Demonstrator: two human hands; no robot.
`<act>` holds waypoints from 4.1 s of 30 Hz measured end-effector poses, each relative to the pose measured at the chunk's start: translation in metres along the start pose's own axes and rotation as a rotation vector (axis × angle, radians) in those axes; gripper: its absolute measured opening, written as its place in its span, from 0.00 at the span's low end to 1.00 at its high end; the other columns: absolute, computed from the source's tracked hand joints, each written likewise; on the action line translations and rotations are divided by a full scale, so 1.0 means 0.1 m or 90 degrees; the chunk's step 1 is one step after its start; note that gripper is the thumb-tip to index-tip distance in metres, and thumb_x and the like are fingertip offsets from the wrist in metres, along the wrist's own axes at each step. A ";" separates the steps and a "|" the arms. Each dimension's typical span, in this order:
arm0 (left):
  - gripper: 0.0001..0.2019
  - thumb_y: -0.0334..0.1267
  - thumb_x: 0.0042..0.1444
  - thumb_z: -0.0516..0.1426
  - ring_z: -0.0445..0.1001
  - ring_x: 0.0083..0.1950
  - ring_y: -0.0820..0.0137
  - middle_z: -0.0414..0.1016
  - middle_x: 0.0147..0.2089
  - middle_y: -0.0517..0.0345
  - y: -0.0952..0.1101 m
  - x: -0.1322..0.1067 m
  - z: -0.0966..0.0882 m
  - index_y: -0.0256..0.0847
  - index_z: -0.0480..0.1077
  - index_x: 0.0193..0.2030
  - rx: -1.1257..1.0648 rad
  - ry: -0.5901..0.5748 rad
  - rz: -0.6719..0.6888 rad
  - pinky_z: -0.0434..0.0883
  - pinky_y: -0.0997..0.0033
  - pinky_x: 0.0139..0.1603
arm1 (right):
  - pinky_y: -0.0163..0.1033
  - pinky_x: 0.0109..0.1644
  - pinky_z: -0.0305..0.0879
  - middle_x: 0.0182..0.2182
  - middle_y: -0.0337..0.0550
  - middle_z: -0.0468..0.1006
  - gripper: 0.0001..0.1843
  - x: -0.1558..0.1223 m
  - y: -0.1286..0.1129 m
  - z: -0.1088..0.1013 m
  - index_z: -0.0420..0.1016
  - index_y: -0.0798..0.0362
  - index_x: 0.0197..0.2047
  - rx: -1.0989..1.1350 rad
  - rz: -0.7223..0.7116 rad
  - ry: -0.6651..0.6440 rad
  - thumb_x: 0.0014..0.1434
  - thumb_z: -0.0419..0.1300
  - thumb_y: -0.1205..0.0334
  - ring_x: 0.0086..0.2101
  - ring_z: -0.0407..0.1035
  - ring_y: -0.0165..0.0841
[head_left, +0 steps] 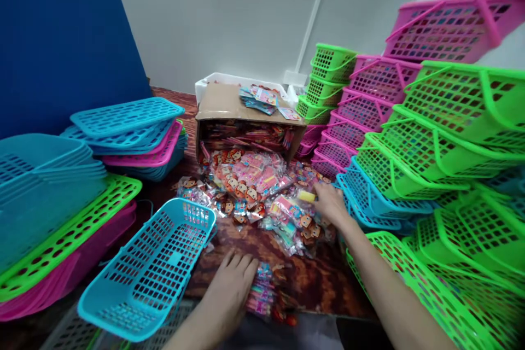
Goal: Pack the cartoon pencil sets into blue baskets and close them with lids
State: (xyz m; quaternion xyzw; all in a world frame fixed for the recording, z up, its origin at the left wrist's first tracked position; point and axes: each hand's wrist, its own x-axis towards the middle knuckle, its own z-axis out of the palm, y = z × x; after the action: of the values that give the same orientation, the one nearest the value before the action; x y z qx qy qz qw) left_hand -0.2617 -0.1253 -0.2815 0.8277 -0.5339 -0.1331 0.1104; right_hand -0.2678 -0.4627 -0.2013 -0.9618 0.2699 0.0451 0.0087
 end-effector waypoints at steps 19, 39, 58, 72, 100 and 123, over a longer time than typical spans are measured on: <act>0.33 0.27 0.48 0.53 0.64 0.58 0.55 0.67 0.59 0.44 0.05 0.01 -0.13 0.34 0.60 0.64 0.009 -0.004 0.003 0.56 0.54 0.64 | 0.38 0.42 0.59 0.48 0.51 0.77 0.13 -0.12 -0.15 0.05 0.69 0.52 0.50 -0.008 -0.026 -0.030 0.63 0.55 0.57 0.46 0.73 0.40; 0.29 0.28 0.51 0.53 0.63 0.58 0.57 0.68 0.59 0.48 0.07 0.01 -0.15 0.38 0.61 0.63 -0.007 0.005 -0.008 0.54 0.54 0.66 | 0.42 0.44 0.65 0.48 0.53 0.78 0.16 -0.59 -0.18 -0.01 0.71 0.51 0.52 0.046 0.057 0.091 0.66 0.51 0.58 0.44 0.75 0.43; 0.31 0.29 0.49 0.55 0.62 0.59 0.55 0.66 0.59 0.47 0.08 0.00 -0.16 0.37 0.60 0.64 0.002 0.003 -0.001 0.55 0.53 0.66 | 0.42 0.47 0.66 0.42 0.48 0.81 0.11 -0.99 -0.85 0.45 0.72 0.51 0.47 0.395 -0.185 -0.027 0.60 0.56 0.63 0.43 0.75 0.42; 0.36 0.22 0.46 0.54 0.57 0.69 0.53 0.27 0.77 0.47 0.10 -0.06 -0.13 0.43 0.56 0.65 -0.026 0.026 -0.038 0.57 0.52 0.66 | 0.42 0.58 0.61 0.54 0.49 0.76 0.22 -1.10 -0.94 0.37 0.70 0.51 0.59 0.312 -0.283 -0.142 0.62 0.59 0.61 0.55 0.69 0.41; 0.36 0.25 0.47 0.54 0.60 0.67 0.51 0.26 0.77 0.45 0.07 -0.05 -0.09 0.43 0.55 0.65 -0.017 -0.006 -0.045 0.57 0.47 0.64 | 0.43 0.44 0.68 0.38 0.45 0.81 0.23 -0.38 -0.01 0.42 0.74 0.53 0.42 0.784 0.008 0.072 0.48 0.64 0.46 0.38 0.74 0.40; 0.37 0.23 0.44 0.54 0.43 0.76 0.57 0.31 0.77 0.42 0.08 -0.05 -0.11 0.42 0.55 0.64 -0.056 0.021 -0.029 0.57 0.49 0.67 | 0.47 0.63 0.59 0.60 0.47 0.71 0.32 -0.85 -0.84 0.52 0.65 0.49 0.64 0.453 -0.189 -0.213 0.56 0.63 0.59 0.59 0.66 0.42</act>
State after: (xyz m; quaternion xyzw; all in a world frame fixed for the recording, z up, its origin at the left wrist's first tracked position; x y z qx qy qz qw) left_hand -0.2666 -0.1232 -0.2680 0.8359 -0.5069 -0.1450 0.1525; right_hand -0.3005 -0.3452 -0.2461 -0.9067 0.1222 0.1027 0.3904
